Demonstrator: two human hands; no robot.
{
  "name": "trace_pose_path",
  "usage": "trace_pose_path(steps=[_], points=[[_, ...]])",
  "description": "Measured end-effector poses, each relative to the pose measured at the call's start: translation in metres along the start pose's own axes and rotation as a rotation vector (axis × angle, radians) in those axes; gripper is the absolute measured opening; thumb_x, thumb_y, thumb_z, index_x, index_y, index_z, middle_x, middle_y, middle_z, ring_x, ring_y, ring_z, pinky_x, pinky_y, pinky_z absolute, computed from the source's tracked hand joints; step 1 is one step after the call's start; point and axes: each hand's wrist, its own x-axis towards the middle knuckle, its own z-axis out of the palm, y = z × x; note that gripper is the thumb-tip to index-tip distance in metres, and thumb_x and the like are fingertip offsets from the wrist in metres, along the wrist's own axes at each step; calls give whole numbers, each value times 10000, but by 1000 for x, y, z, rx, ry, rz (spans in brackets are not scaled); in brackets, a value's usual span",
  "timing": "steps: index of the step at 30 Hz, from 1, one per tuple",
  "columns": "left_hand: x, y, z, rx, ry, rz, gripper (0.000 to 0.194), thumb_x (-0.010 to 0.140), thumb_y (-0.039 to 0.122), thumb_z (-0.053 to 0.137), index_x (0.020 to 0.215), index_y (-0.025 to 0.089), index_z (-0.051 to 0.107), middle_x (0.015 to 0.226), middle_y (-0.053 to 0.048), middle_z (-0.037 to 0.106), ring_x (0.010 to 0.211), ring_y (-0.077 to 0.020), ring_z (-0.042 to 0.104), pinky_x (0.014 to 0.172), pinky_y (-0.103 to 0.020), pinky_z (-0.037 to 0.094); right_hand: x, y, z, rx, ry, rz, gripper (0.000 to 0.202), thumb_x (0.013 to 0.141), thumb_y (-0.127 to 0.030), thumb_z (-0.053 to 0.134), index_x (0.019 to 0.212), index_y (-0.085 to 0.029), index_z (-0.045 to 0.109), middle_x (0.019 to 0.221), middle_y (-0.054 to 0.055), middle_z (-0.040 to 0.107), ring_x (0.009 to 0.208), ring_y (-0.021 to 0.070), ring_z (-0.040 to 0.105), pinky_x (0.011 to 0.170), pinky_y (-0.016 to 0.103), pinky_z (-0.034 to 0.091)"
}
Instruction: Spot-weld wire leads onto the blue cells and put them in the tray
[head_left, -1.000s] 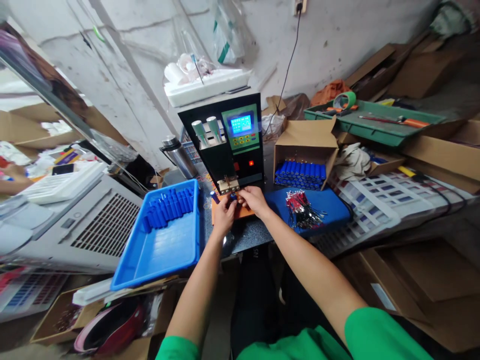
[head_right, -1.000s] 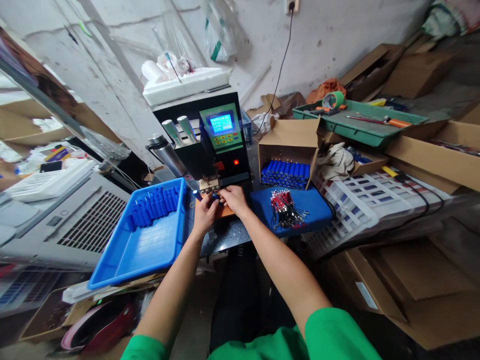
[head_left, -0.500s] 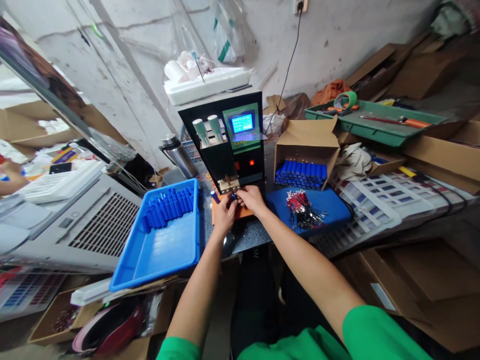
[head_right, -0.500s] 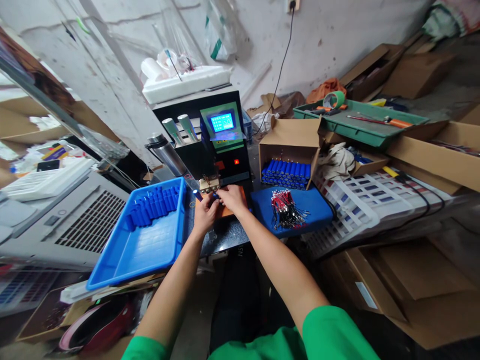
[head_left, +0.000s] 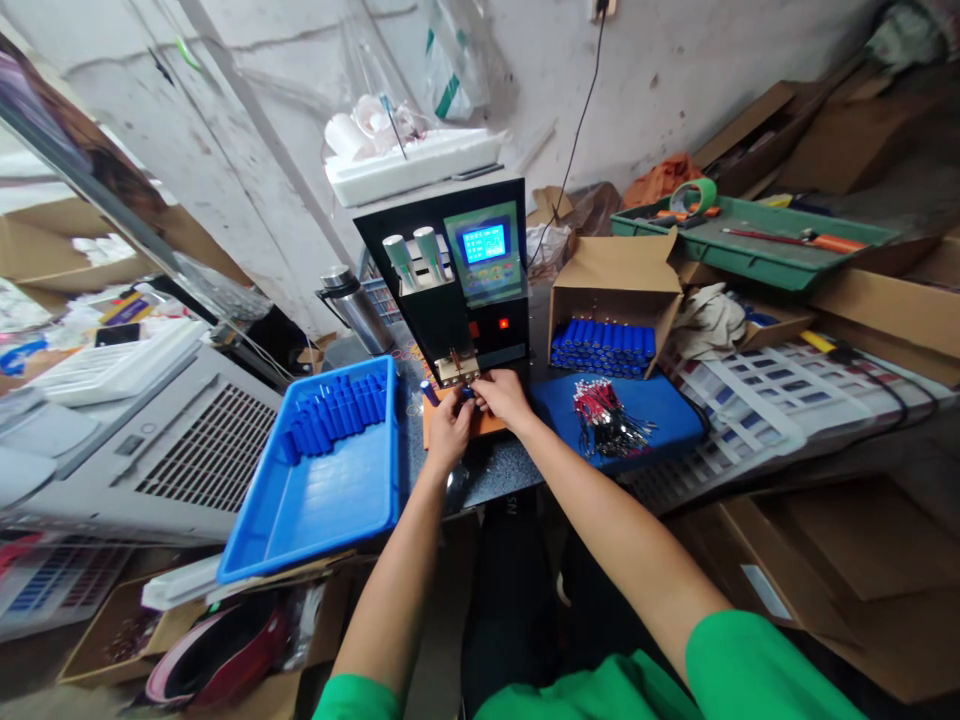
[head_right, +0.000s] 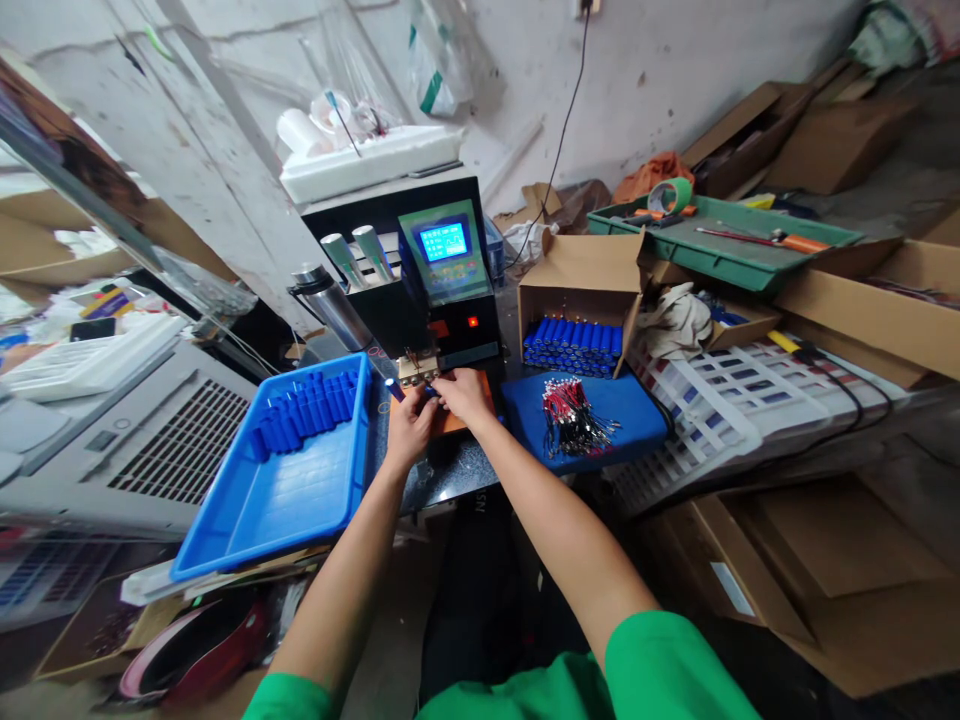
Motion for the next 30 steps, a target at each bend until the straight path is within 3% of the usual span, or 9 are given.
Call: trace_pose_path(steps=[21, 30], points=[[0, 4, 0, 26, 13, 19, 334, 878, 332, 560, 1150, 159, 644, 1087, -91, 715, 1007, -234, 665, 949, -404, 525, -1, -1, -1, 21, -20, 13, 146, 716, -216, 632, 594, -175, 563, 468, -48, 529, 439, 91, 513, 434, 173, 393], [0, 1, 1, 36, 4, -6, 316, 880, 344, 556, 1120, 162, 650, 1064, -88, 717, 986, -233, 664, 954, -402, 509, -1, 6, -6, 11, -66, 3, 229, 739, -334, 700, 641, -171, 573, 532, -32, 573, 450, 81, 513, 427, 167, 396]])
